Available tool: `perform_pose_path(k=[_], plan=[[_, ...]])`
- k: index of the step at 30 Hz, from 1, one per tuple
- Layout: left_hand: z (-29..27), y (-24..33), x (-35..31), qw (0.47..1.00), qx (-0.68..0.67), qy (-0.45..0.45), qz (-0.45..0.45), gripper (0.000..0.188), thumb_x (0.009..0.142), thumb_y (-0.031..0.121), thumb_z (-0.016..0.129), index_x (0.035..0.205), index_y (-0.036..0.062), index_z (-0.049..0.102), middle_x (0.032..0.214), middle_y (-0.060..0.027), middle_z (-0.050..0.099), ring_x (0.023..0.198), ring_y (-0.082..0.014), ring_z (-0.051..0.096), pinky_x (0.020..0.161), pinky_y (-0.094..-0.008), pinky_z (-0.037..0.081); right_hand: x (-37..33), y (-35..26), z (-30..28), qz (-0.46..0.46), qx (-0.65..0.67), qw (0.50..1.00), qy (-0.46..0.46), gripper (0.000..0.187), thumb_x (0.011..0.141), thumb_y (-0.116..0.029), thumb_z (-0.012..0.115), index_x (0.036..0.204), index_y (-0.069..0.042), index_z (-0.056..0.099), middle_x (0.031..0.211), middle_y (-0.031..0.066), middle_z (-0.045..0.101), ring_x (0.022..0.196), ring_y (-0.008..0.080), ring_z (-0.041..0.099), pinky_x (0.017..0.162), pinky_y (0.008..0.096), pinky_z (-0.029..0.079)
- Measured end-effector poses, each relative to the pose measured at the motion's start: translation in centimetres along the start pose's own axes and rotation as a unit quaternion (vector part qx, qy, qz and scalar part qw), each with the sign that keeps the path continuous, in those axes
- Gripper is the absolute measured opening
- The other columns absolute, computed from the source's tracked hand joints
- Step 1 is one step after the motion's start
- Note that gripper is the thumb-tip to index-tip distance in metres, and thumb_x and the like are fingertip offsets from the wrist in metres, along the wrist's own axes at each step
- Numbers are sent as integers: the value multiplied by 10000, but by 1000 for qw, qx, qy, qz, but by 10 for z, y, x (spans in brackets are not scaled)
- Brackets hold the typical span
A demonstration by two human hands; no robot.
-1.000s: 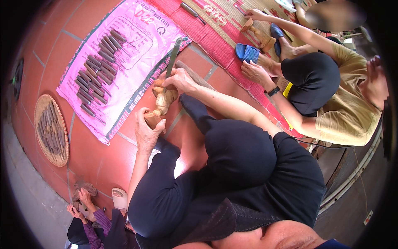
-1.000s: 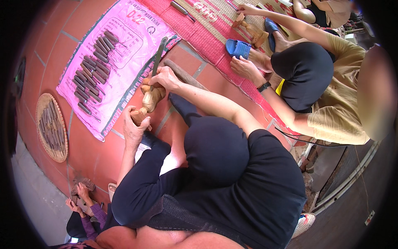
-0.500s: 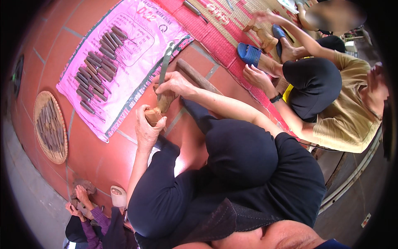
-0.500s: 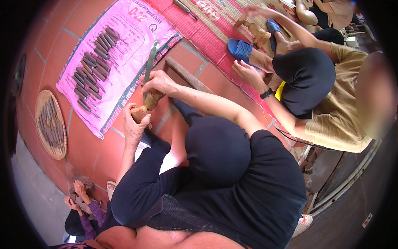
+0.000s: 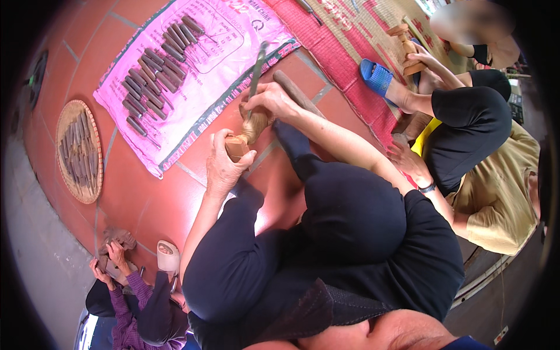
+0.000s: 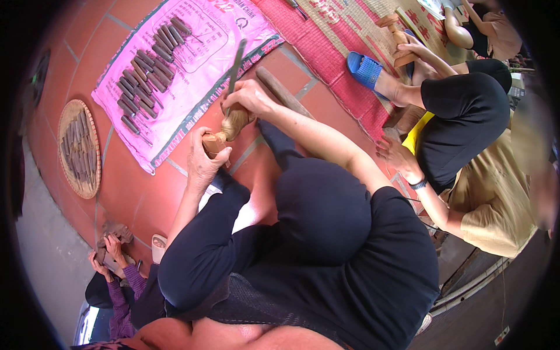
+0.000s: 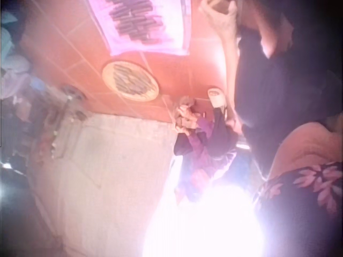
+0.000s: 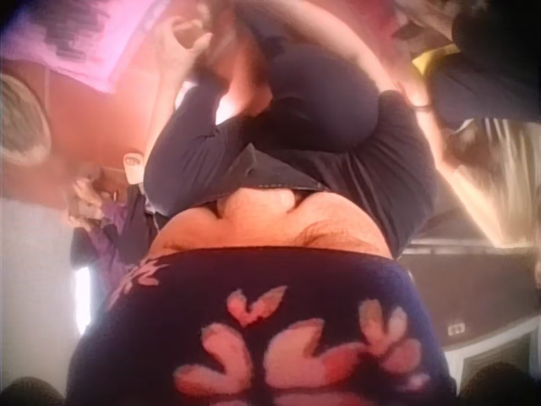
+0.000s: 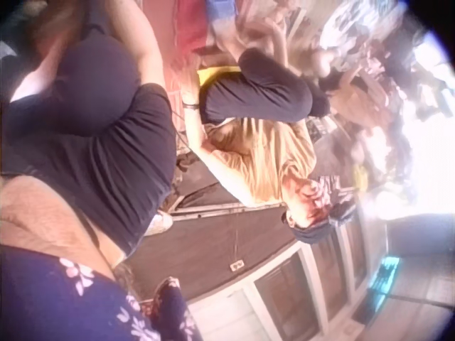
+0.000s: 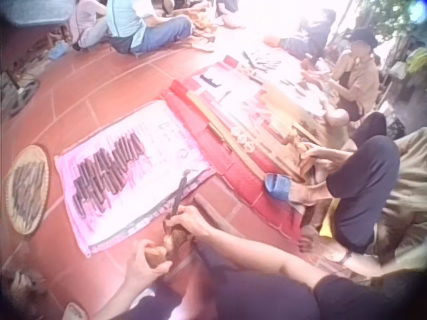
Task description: The person carves a small wooden object using a knife while sitting on the floor. They hold the object in one hand and use the knife in the other to shape it, occasionally adjusting their grip.
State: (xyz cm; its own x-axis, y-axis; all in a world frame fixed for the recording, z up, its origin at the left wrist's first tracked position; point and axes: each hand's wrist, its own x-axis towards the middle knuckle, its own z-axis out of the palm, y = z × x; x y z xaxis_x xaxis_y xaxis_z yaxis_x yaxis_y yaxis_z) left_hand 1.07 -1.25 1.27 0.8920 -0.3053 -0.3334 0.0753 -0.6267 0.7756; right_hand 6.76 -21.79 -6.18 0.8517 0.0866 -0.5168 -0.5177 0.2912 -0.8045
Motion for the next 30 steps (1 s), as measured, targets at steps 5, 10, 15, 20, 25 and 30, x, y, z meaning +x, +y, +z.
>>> perform_pose_path(k=[5,10,15,20,25,30], plan=[[1,-4,2,1000,6,1,9,639,671,373,796,1161,103,486,1061,-116,507,954,-328,614,785,-444,516,-6,-16,-6,34,16,999,-12,261,707,-70,721,936,50,683,849,96,698,769,163,656,721,283,525],[0,4,2,999,27,-18,4,647,679,385,791,1173,107,481,1057,-114,506,958,-309,609,792,-431,504,-4,2,-3,1,-32,999,-26,255,699,-60,719,930,42,682,828,91,683,768,149,644,726,284,513],[1,0,0,999,41,-13,29,640,678,383,791,1170,114,481,1049,-112,503,949,-310,605,792,-428,497,2,-2,-12,20,3,1000,-4,235,700,-60,726,902,46,675,818,95,685,740,163,646,687,286,520],[2,3,3,998,42,-20,30,641,681,387,789,1172,117,478,1049,-111,502,952,-312,603,788,-432,495,-2,2,-4,37,-58,998,-13,209,691,-114,721,845,20,679,789,94,671,680,166,623,638,301,513],[2,-1,0,996,66,-29,56,646,678,382,787,1177,117,475,1044,-108,503,956,-315,601,789,-432,493,4,2,-9,10,-92,996,12,169,681,-112,715,801,-2,670,730,80,644,640,154,604,573,310,496],[2,9,-1,998,36,-35,30,651,681,374,780,1191,113,470,1043,-112,503,970,-323,596,807,-438,483,0,11,-8,45,-104,993,-41,267,724,-78,703,978,1,669,828,62,668,737,145,623,673,295,507]])
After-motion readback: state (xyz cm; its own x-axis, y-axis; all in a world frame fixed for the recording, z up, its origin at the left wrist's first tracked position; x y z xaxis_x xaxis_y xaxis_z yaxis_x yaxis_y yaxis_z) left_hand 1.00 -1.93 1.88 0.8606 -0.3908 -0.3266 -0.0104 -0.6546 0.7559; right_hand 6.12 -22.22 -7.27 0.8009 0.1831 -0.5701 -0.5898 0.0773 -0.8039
